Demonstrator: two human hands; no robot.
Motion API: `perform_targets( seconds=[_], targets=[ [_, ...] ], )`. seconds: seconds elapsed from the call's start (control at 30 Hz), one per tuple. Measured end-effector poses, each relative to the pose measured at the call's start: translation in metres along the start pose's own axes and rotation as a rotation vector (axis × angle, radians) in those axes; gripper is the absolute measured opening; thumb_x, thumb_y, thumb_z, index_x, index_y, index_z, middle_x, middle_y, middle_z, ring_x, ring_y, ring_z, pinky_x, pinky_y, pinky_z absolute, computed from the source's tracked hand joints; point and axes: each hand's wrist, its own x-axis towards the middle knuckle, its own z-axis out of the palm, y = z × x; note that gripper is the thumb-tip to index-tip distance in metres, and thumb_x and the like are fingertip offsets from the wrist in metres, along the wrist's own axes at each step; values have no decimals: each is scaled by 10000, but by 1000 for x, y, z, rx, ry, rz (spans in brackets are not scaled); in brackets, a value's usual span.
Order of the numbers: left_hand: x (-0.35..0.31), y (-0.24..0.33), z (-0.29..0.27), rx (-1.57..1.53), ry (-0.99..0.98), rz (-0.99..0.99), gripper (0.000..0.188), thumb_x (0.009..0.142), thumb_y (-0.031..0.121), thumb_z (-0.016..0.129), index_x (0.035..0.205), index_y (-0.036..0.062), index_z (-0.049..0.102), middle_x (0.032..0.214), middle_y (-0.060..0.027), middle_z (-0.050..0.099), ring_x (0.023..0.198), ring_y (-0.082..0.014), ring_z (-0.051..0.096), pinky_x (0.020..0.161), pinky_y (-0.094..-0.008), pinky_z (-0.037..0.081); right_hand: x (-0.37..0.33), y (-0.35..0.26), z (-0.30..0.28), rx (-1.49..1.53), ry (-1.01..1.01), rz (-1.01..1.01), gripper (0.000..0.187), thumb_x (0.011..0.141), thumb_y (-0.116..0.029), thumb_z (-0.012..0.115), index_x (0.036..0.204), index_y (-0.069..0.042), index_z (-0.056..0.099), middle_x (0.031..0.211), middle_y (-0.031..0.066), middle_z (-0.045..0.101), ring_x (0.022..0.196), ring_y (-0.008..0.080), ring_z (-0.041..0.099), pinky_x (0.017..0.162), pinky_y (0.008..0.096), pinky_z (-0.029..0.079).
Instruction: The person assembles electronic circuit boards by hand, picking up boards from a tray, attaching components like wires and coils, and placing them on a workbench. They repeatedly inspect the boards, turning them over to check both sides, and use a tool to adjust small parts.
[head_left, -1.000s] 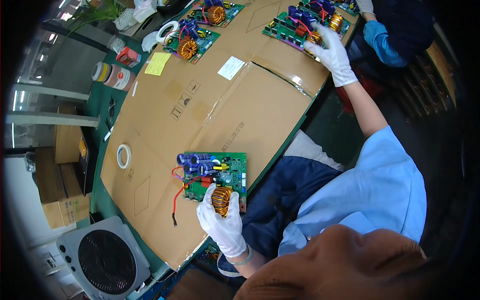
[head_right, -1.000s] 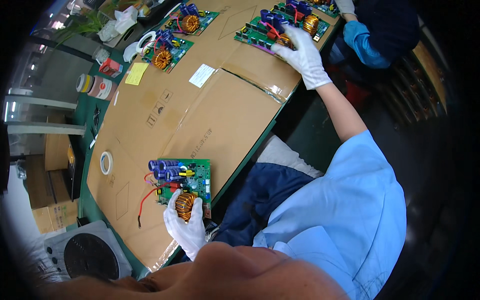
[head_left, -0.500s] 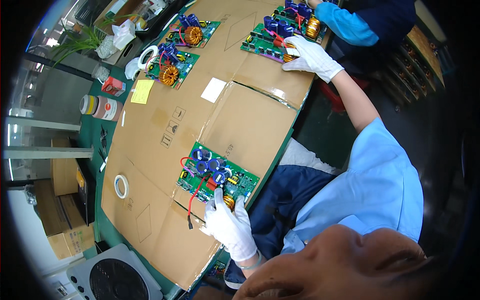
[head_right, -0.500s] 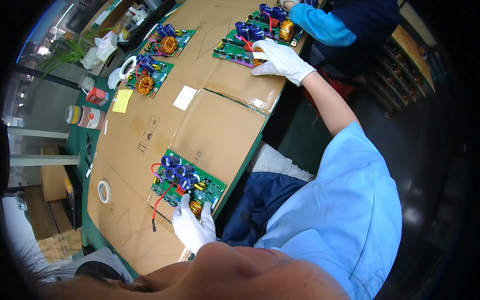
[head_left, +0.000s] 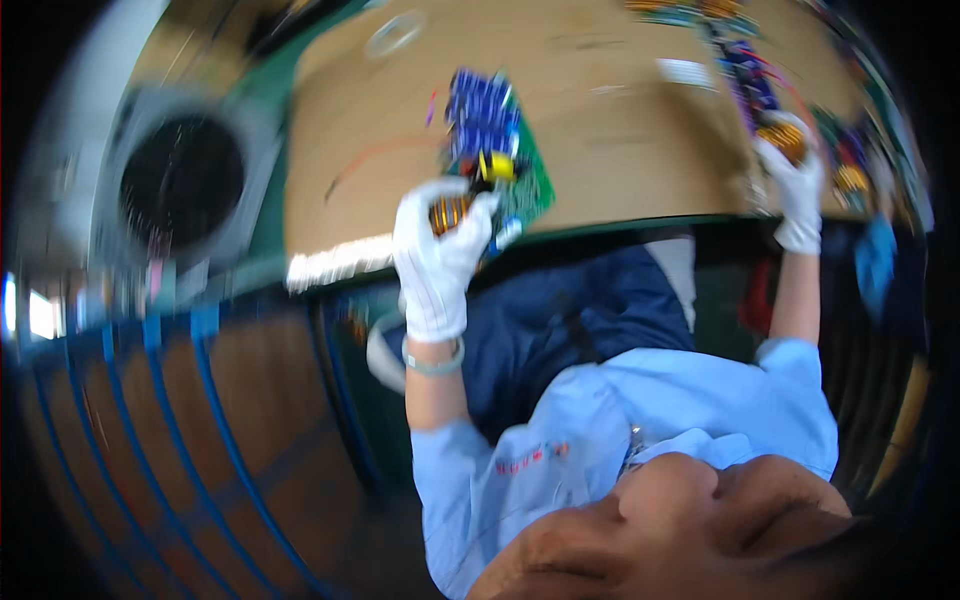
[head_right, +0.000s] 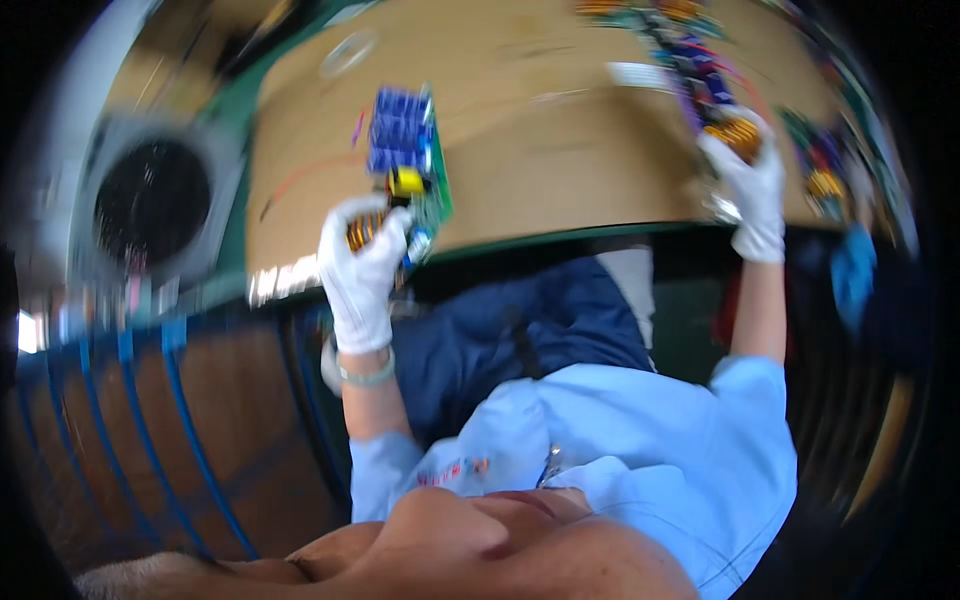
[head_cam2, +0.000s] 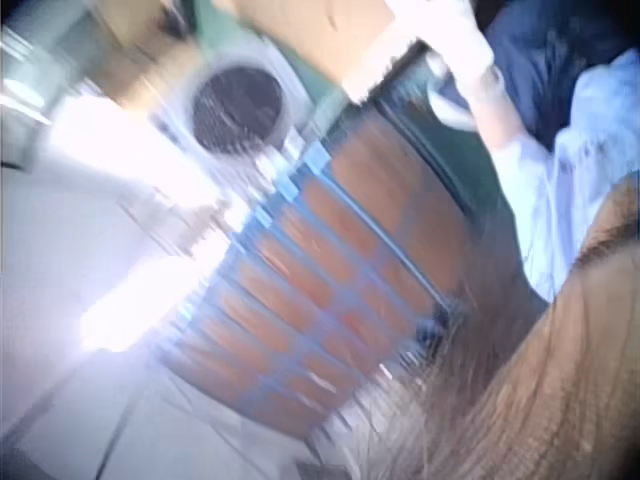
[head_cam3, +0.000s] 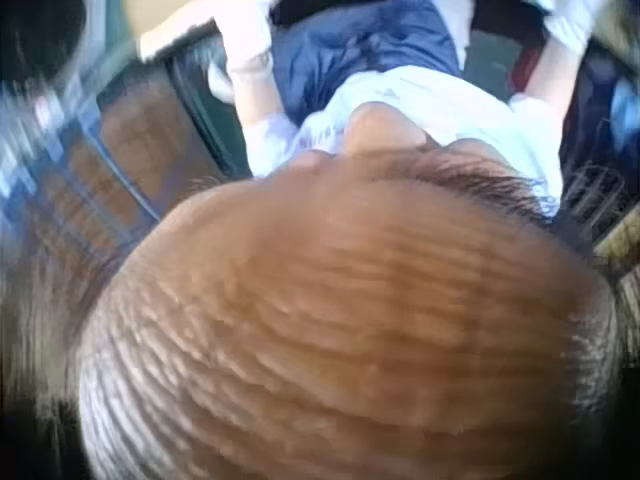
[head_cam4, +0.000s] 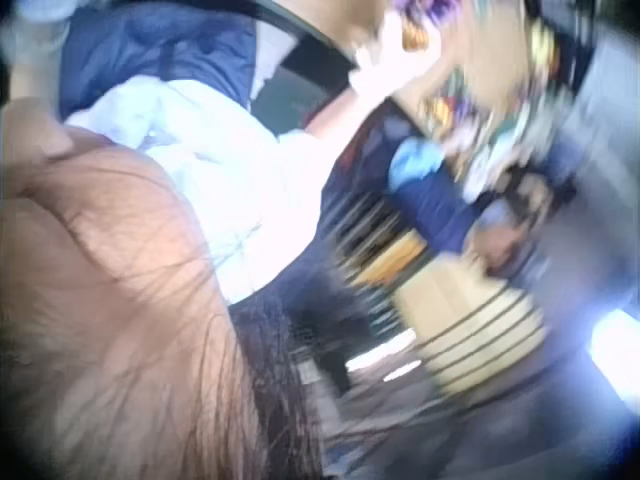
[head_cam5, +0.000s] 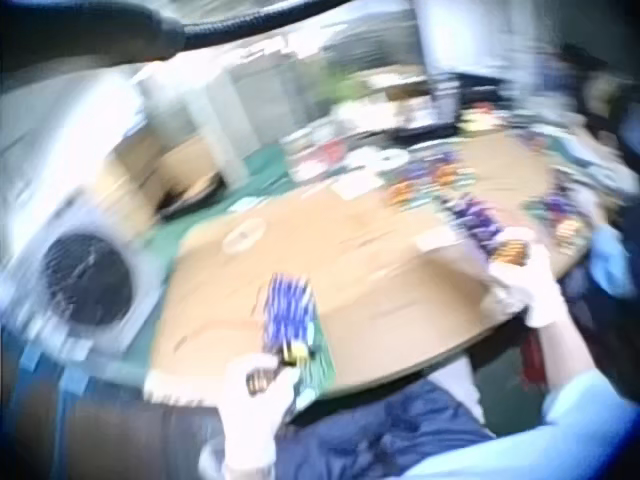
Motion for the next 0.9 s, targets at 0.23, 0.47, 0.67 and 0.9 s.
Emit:
perform_targets(
  seconds=[0.23, 0.47, 0.67, 0.9],
  targets=[
    [-155, 0, -233, -435, 849, -443, 172, 966, -13, 566, 1124, -28, 632, 1058, -94, 678, 904, -120, 644, 790, -238, 531, -60, -124, 146, 690, -616, -83, 533, 789, -10, 539, 1322, 19, 548, 1288, 166, 612, 1188, 235, 596, 1068, 373, 446],
    [-359, -29, -305, -103, 1175, -837, 136, 927, 132, 718, 1012, 35, 675, 878, -17, 671, 702, -65, 611, 596, -219, 504, -166, -246, 308, 586, -1242, -93, 436, 811, -63, 727, 1227, -15, 607, 1143, 68, 637, 1056, 148, 610, 966, 292, 482],
    [-469, -108, -256, -127, 1143, -1489, 231, 869, 245, 791, 945, 58, 678, 778, -21, 661, 596, -84, 600, 459, -247, 460, -305, -260, 493, 185, -1740, 192, 428, 805, -180, 824, 1163, -38, 637, 1001, 43, 674, 890, 138, 636, 824, 288, 517],
    [-533, -201, -191, -374, 1063, -1722, 323, 876, 255, 803, 1073, 47, 653, 882, -39, 698, 657, -102, 646, 512, -291, 526, -478, -187, 638, -226, -2068, -233, 848, 708, -380, 906, 1333, 26, 501, 1187, 203, 662, 1093, 264, 650, 955, 368, 511]
  ],
)
